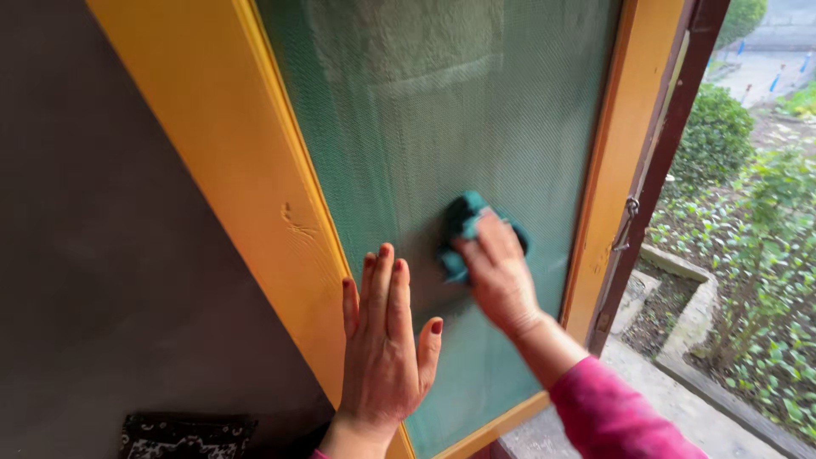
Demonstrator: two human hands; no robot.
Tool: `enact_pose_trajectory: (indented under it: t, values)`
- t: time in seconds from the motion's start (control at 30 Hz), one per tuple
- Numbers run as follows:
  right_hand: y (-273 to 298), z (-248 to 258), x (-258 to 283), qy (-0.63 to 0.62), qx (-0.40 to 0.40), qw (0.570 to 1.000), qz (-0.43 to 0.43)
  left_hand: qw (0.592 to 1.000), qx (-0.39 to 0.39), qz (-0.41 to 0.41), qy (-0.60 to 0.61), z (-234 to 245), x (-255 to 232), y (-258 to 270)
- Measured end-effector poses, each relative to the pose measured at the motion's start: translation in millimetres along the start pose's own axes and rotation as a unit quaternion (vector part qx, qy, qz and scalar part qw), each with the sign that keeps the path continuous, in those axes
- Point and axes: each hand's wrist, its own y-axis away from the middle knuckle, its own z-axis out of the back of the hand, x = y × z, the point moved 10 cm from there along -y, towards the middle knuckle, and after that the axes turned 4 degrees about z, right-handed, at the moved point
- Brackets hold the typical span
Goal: The person wipes the wooden frame and mesh of a window screen using a green cloth. They move the cloth along the edges and across the mesh surface repeatedly.
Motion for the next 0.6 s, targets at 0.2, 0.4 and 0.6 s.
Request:
enact_pose_trajectory:
  t: [0.2,0.4,0.6]
  values:
    - [26,21,-118,-0.019,-0.115,0.954,-0.275,0.998,-0.027,-0.007,-0.053,34,5,-29]
    - [-16,2,-2,-0.071,-0.047,0.987,-0.135,0.997,-0.046,0.011,-0.068,44,13,-52]
    - [-101,34,74,0.001,0.009,0.983,0.182,0.99,-0.066,-0.014,-0.122,58,18,-94]
